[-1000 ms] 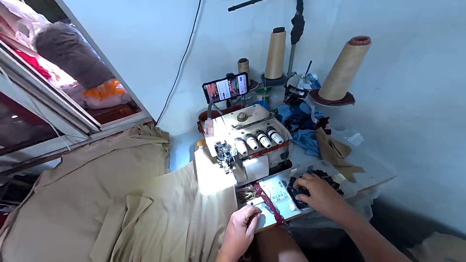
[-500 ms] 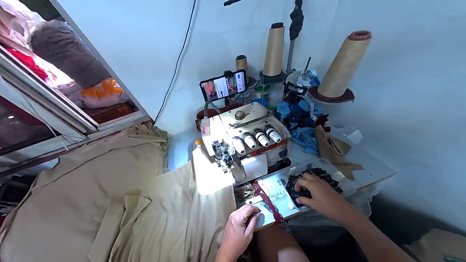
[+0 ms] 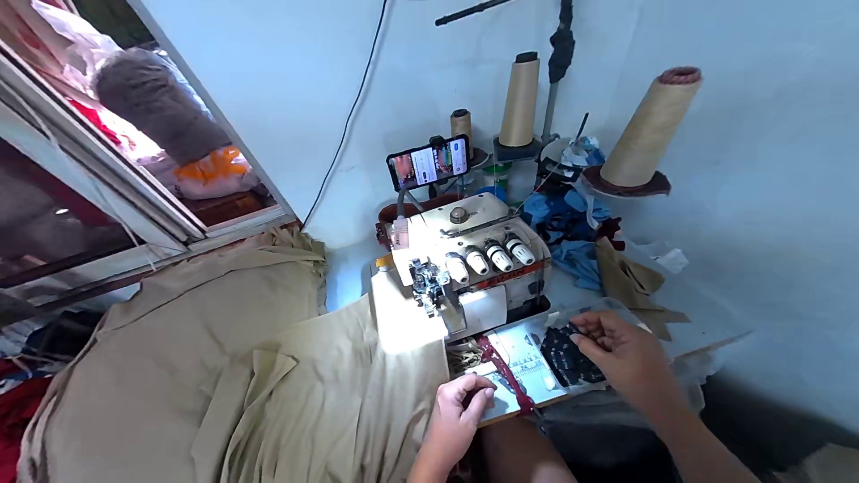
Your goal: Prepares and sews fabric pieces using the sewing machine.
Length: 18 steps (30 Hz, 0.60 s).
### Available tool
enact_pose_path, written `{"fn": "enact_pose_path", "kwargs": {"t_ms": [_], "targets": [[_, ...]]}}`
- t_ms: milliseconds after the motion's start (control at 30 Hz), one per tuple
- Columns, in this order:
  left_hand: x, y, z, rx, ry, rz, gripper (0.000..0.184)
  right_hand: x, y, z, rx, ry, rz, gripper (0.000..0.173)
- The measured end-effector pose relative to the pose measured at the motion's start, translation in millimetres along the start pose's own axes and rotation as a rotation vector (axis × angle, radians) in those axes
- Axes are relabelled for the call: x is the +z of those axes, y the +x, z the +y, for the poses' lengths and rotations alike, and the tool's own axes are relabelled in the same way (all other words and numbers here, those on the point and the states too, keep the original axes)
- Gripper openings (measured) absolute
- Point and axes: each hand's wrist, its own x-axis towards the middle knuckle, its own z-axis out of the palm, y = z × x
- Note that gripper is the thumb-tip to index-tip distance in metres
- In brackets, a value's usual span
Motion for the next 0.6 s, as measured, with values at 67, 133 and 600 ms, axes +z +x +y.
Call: {"fn": "enact_pose_path", "kwargs": {"t_ms": [67,133,600], "targets": [[3,6,24,-0.108,-0.231,-0.043,0.028,23,-17,-15,-0.182,0.128,0.098,0.013],[5,11,44,-0.190,-0.416,-0.060,0.038,48,-33,-29,-0.332,0.283,0.109,0.007],[-6,-11,61,-0.264,-0.495,0.337,0.025,86,-69,-45,-0.077,0.575,-0.155,0.025]]}}
